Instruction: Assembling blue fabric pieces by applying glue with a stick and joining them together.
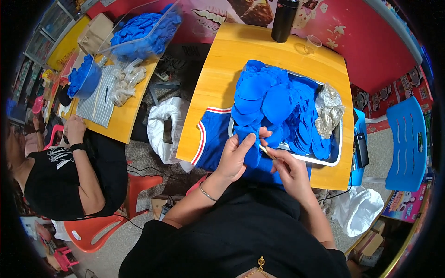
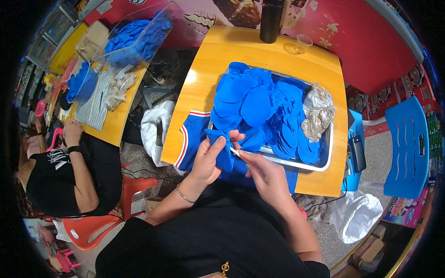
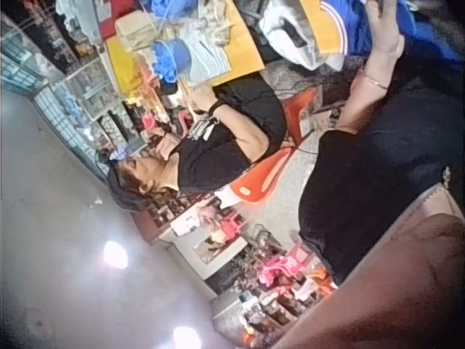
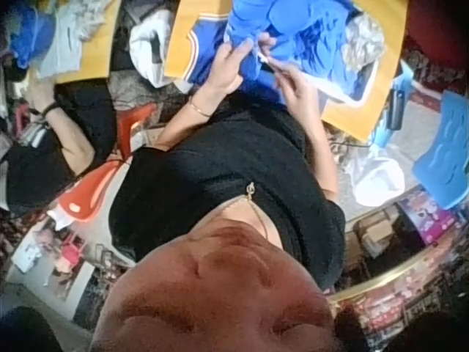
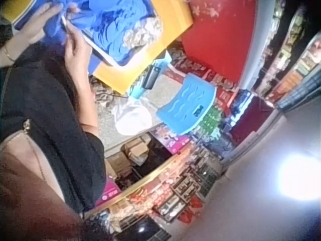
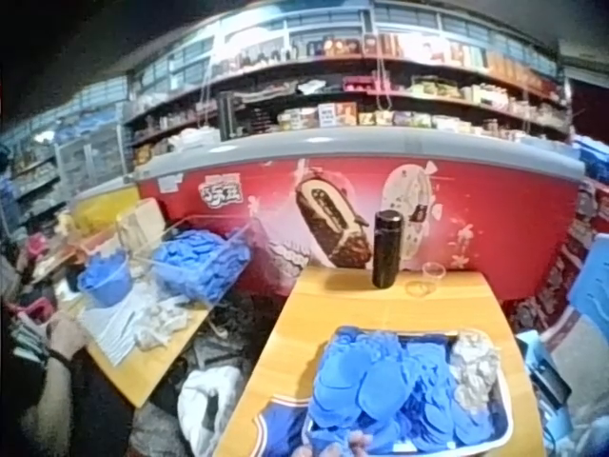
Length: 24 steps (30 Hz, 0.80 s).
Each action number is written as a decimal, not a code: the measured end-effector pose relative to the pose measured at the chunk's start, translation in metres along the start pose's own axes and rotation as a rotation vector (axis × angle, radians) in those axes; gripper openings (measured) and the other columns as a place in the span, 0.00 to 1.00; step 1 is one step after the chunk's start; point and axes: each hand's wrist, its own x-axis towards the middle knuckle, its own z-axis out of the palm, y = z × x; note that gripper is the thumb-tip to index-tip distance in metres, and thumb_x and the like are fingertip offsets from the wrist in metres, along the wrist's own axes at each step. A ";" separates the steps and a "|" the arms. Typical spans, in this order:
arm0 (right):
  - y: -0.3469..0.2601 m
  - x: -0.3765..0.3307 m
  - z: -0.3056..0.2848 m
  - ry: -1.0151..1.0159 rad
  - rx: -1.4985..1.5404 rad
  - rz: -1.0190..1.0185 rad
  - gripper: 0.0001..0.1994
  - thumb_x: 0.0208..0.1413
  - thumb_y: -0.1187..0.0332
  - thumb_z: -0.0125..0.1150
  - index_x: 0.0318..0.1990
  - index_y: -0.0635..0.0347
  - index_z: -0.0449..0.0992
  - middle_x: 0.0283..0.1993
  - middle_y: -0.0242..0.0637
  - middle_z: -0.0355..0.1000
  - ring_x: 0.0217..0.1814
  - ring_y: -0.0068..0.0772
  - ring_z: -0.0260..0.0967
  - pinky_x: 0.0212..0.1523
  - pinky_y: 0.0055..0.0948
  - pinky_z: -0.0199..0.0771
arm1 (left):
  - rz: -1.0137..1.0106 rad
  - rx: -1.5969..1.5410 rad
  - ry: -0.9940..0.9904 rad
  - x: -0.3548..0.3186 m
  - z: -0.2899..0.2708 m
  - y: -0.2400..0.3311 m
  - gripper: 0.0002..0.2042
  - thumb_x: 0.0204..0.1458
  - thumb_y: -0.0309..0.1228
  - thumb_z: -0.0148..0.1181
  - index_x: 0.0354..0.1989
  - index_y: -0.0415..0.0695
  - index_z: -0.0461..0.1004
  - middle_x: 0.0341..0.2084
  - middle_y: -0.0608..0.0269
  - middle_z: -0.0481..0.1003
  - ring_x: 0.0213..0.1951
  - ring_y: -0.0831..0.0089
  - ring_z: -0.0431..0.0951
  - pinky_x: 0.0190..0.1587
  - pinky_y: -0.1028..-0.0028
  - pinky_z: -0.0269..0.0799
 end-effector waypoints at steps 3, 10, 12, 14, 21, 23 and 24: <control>0.007 0.002 0.007 0.100 -0.176 -0.160 0.14 0.56 0.79 0.48 0.50 0.61 0.72 0.27 0.31 0.69 0.27 0.17 0.65 0.26 0.16 0.61 | 0.024 0.043 0.070 0.000 0.000 -0.003 0.13 0.58 0.33 0.50 0.47 0.40 0.72 0.43 0.59 0.74 0.42 0.77 0.73 0.47 0.73 0.69; 0.012 0.001 0.012 0.157 -0.219 -0.189 0.17 0.53 0.78 0.53 0.51 0.55 0.71 0.29 0.40 0.72 0.26 0.29 0.71 0.28 0.27 0.69 | 0.090 0.156 0.164 0.002 0.009 -0.012 0.17 0.60 0.35 0.46 0.55 0.39 0.64 0.44 0.56 0.73 0.40 0.77 0.72 0.46 0.74 0.69; 0.012 0.000 0.012 0.207 -0.397 -0.214 0.16 0.53 0.78 0.52 0.50 0.56 0.71 0.31 0.41 0.73 0.27 0.30 0.71 0.29 0.27 0.70 | 0.132 0.179 0.177 0.001 0.013 -0.013 0.20 0.62 0.36 0.43 0.58 0.39 0.60 0.44 0.55 0.72 0.40 0.77 0.72 0.46 0.75 0.68; 0.010 0.001 0.012 0.180 -0.292 -0.180 0.16 0.53 0.80 0.52 0.49 0.58 0.72 0.32 0.39 0.74 0.27 0.26 0.70 0.28 0.23 0.68 | 0.192 0.054 0.143 0.000 0.018 -0.010 0.22 0.64 0.40 0.36 0.62 0.40 0.53 0.46 0.52 0.72 0.39 0.78 0.72 0.46 0.75 0.68; 0.009 -0.001 0.008 0.139 -0.145 -0.081 0.16 0.53 0.82 0.51 0.49 0.59 0.73 0.35 0.37 0.74 0.28 0.25 0.70 0.28 0.21 0.68 | 0.034 0.093 0.144 0.006 0.012 -0.011 0.19 0.63 0.38 0.39 0.55 0.37 0.64 0.45 0.53 0.73 0.41 0.75 0.73 0.47 0.73 0.69; 0.015 -0.002 0.012 0.196 -0.254 -0.151 0.15 0.53 0.79 0.51 0.49 0.56 0.72 0.35 0.39 0.74 0.29 0.29 0.72 0.29 0.25 0.70 | -0.020 0.076 0.184 0.005 0.010 -0.012 0.16 0.61 0.35 0.44 0.50 0.36 0.68 0.44 0.54 0.73 0.42 0.75 0.73 0.47 0.72 0.69; 0.021 -0.003 0.011 0.248 -0.371 -0.207 0.14 0.54 0.76 0.51 0.48 0.53 0.72 0.35 0.41 0.74 0.31 0.33 0.74 0.31 0.29 0.72 | -0.029 0.091 0.186 0.006 0.008 -0.014 0.15 0.60 0.34 0.45 0.49 0.36 0.69 0.44 0.55 0.73 0.42 0.74 0.73 0.47 0.72 0.69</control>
